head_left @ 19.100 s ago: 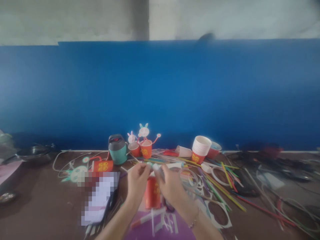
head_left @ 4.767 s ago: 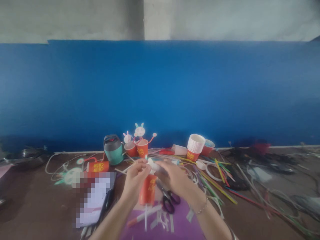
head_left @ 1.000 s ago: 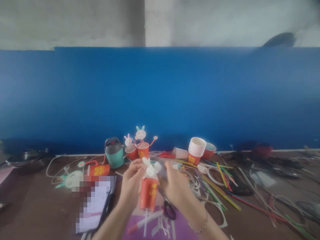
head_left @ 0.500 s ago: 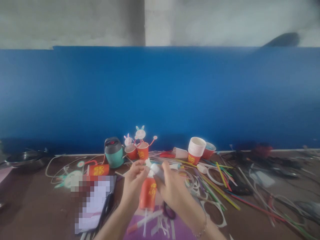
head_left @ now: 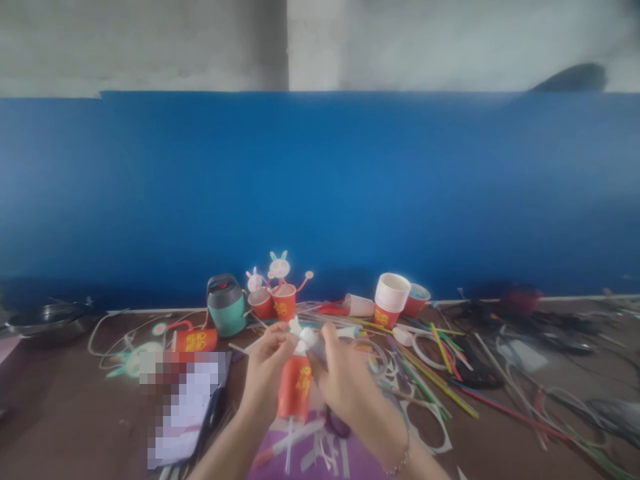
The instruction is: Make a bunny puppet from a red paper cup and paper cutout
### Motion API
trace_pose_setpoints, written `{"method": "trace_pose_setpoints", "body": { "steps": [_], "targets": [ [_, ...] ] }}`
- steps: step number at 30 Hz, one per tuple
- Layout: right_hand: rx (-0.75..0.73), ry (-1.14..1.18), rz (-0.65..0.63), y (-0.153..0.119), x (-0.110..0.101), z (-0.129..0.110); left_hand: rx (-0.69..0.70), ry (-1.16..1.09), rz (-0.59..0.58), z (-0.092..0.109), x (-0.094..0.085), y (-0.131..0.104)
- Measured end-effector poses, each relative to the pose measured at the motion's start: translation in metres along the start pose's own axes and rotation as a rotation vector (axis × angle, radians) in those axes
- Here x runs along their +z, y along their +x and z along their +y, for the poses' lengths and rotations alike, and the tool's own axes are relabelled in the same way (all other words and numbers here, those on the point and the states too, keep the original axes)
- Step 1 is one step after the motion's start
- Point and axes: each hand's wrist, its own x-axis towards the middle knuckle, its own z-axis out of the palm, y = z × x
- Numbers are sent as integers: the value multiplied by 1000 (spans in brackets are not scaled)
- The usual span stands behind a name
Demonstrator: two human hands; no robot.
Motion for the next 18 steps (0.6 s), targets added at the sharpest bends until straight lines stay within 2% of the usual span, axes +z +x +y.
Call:
{"method": "trace_pose_setpoints", "body": {
  "steps": [12, 15, 18],
  "targets": [
    [-7, -87, -35, 3, 0, 5, -37, -16, -37, 8, 3, -5],
    [43, -122, -68, 5, -1, 6, -54, -92, -74, 10, 4, -4],
    [50, -77, -27, 5, -6, 7, -25, -152, -93, 8, 0, 1]
  ]
}}
